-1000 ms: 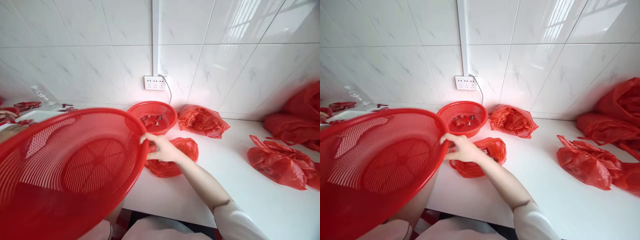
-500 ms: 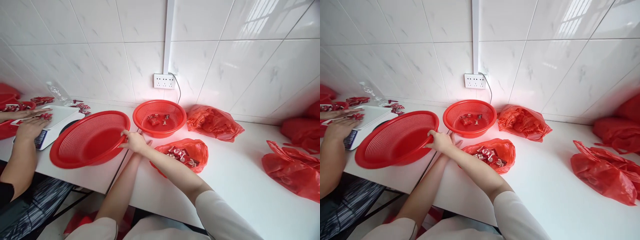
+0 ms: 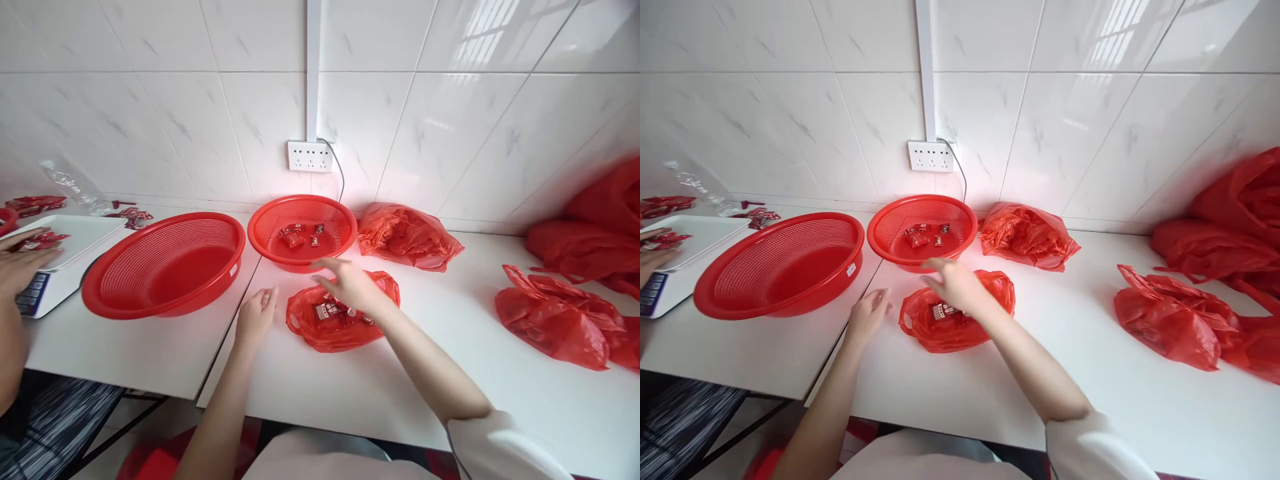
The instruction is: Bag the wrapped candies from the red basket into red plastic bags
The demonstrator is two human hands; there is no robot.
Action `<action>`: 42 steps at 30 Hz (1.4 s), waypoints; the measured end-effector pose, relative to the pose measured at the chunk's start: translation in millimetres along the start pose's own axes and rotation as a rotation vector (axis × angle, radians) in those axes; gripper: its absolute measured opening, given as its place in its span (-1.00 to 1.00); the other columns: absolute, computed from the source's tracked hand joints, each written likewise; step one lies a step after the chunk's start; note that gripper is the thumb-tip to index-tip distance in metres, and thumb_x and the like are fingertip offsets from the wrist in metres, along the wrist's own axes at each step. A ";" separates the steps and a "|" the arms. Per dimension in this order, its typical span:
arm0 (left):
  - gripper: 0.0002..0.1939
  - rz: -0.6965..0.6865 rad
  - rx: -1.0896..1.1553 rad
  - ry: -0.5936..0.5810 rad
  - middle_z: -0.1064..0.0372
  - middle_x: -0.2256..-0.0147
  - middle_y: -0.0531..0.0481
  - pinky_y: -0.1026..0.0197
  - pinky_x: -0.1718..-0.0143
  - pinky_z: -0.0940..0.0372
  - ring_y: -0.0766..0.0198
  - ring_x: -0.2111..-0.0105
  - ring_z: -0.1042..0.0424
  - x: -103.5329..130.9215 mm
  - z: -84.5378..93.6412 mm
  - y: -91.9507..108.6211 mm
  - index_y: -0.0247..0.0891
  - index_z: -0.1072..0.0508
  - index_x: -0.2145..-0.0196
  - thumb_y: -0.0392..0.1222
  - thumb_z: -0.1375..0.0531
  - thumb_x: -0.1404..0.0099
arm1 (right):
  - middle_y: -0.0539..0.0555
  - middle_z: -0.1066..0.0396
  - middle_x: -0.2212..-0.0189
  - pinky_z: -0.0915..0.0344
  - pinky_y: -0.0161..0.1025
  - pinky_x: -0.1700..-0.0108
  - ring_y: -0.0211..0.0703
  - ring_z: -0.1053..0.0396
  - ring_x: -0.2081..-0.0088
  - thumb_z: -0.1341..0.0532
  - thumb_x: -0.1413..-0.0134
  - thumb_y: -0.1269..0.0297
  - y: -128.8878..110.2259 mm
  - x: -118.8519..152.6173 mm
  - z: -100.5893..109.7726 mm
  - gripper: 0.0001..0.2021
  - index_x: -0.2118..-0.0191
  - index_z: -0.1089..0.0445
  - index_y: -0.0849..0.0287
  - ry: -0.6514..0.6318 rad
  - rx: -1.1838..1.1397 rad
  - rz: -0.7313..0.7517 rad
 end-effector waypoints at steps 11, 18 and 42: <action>-0.65 0.118 0.249 -0.013 -0.50 0.33 -0.06 0.18 0.27 -0.33 0.13 0.29 -0.45 39.7 -31.8 -11.7 -0.22 -0.54 0.35 0.14 -0.22 -0.14 | 0.20 -0.41 -0.03 -0.27 -0.06 -0.04 -0.05 -0.39 -0.03 0.00 -0.23 0.24 191.9 119.5 59.0 -0.58 -0.20 -0.12 0.09 0.046 -0.195 -0.726; -0.62 0.160 0.554 0.048 -0.45 0.28 -0.08 0.18 0.24 -0.35 0.15 0.22 -0.41 31.6 -34.3 -13.4 -0.28 -0.52 0.31 0.10 -0.28 -0.09 | 0.17 -0.44 0.04 -0.33 -0.11 0.06 -0.05 -0.42 0.06 -0.04 -0.19 0.01 200.6 138.1 50.5 -0.61 0.04 -0.38 0.13 0.121 -0.544 -0.747; -0.16 -0.408 0.928 -0.513 -0.42 0.36 0.04 0.06 0.14 -0.37 0.33 0.47 -0.41 -9.4 -1.5 221.1 -0.07 -0.05 -0.31 -0.13 -0.30 -0.15 | 0.08 -0.46 0.27 -0.39 -0.14 0.12 -0.16 -0.45 0.21 -0.13 -0.23 0.11 -8.6 54.2 177.9 -0.81 0.28 -0.33 0.10 0.834 -0.431 0.053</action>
Point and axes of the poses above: each hand's wrist, its own x-axis away from the middle knuckle, its own z-axis out of the back of the hand, y = z × x, the point moved 10 cm from there along -x, towards the middle knuckle
